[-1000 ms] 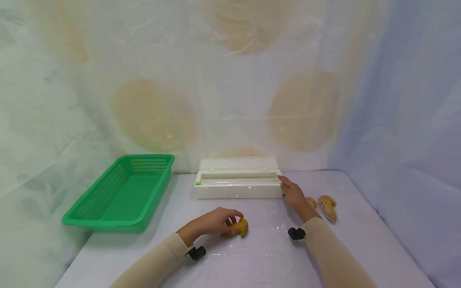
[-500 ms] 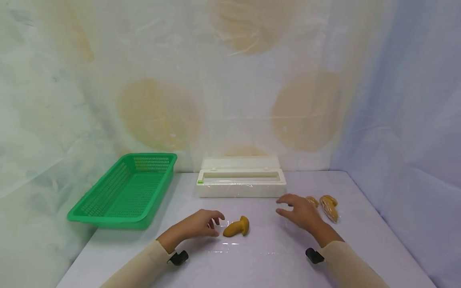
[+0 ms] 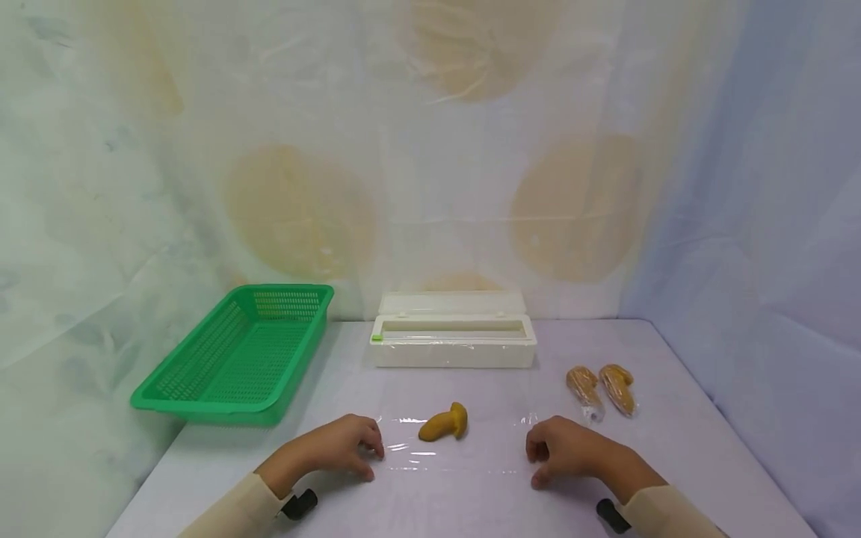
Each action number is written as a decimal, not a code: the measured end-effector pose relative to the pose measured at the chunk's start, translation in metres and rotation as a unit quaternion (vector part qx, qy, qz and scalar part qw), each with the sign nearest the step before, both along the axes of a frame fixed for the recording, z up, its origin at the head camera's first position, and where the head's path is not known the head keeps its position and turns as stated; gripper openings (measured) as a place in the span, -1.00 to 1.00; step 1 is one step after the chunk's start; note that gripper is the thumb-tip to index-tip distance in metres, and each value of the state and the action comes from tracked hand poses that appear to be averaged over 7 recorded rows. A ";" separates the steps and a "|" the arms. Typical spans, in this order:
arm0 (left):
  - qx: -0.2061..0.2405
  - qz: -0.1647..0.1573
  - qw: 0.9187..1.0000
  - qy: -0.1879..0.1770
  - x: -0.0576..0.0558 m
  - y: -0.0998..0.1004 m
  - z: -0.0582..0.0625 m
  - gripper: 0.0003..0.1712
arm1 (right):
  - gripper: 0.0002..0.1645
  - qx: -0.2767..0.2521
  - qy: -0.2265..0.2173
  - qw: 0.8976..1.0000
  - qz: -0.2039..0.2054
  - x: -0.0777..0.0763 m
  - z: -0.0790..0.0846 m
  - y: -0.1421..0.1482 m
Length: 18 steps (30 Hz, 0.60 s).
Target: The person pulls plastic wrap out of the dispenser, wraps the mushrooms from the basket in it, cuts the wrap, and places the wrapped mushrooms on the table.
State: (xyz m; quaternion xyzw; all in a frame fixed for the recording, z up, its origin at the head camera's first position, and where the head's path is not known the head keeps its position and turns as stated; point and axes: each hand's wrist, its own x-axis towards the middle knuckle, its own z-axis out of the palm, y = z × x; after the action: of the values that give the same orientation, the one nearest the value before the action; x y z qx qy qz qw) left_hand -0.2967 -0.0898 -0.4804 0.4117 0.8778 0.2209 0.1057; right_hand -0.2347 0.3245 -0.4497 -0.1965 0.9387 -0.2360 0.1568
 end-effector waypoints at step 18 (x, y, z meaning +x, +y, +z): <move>-0.014 -0.019 0.997 0.077 0.001 -0.003 -0.004 -0.87 | -0.89 -0.004 0.025 1.000 0.008 0.002 -0.008 0.003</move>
State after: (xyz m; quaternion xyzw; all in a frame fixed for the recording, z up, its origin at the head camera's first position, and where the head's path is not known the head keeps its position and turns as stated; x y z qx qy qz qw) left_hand -0.2953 -0.0930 -0.4842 0.4424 0.8785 0.1740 0.0480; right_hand -0.2324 0.3272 -0.4579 -0.2109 0.9396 -0.2337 0.1344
